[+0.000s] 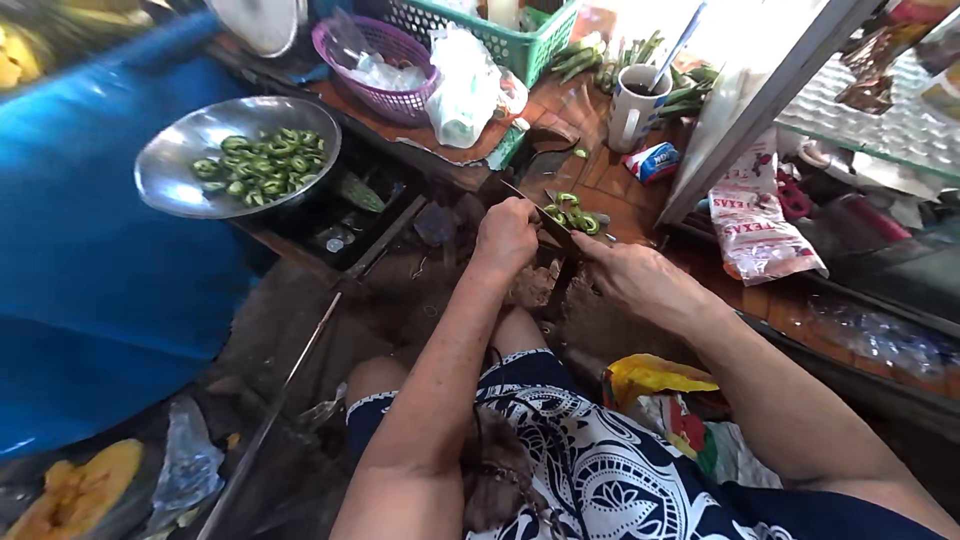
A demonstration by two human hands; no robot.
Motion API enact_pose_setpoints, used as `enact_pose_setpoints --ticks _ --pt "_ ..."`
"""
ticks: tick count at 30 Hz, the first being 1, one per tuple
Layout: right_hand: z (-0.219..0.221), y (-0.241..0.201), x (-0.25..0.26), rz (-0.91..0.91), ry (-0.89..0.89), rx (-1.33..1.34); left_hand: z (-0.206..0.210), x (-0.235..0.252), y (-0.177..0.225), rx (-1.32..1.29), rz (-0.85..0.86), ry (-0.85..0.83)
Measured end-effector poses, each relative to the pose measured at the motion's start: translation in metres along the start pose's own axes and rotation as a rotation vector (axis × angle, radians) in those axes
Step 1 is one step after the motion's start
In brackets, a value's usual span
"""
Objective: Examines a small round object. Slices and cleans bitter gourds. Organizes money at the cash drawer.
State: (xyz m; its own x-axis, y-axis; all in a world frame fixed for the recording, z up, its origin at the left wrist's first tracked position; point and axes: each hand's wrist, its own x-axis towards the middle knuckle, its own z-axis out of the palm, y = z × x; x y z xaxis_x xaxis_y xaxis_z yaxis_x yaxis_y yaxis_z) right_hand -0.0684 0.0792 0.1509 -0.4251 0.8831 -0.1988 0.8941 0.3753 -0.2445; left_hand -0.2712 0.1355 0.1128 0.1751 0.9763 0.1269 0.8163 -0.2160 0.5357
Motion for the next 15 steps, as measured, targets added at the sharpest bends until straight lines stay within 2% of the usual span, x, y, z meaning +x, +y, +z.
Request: enact_pose_setpoints --ticks 7,15 --pt "0.002 0.025 -0.007 -0.061 0.073 0.152 -0.003 0.001 -0.001 -0.041 -0.042 -0.013" --pt "0.016 0.024 -0.038 -0.078 0.256 0.000 0.002 0.002 -0.004 -0.100 0.000 0.013"
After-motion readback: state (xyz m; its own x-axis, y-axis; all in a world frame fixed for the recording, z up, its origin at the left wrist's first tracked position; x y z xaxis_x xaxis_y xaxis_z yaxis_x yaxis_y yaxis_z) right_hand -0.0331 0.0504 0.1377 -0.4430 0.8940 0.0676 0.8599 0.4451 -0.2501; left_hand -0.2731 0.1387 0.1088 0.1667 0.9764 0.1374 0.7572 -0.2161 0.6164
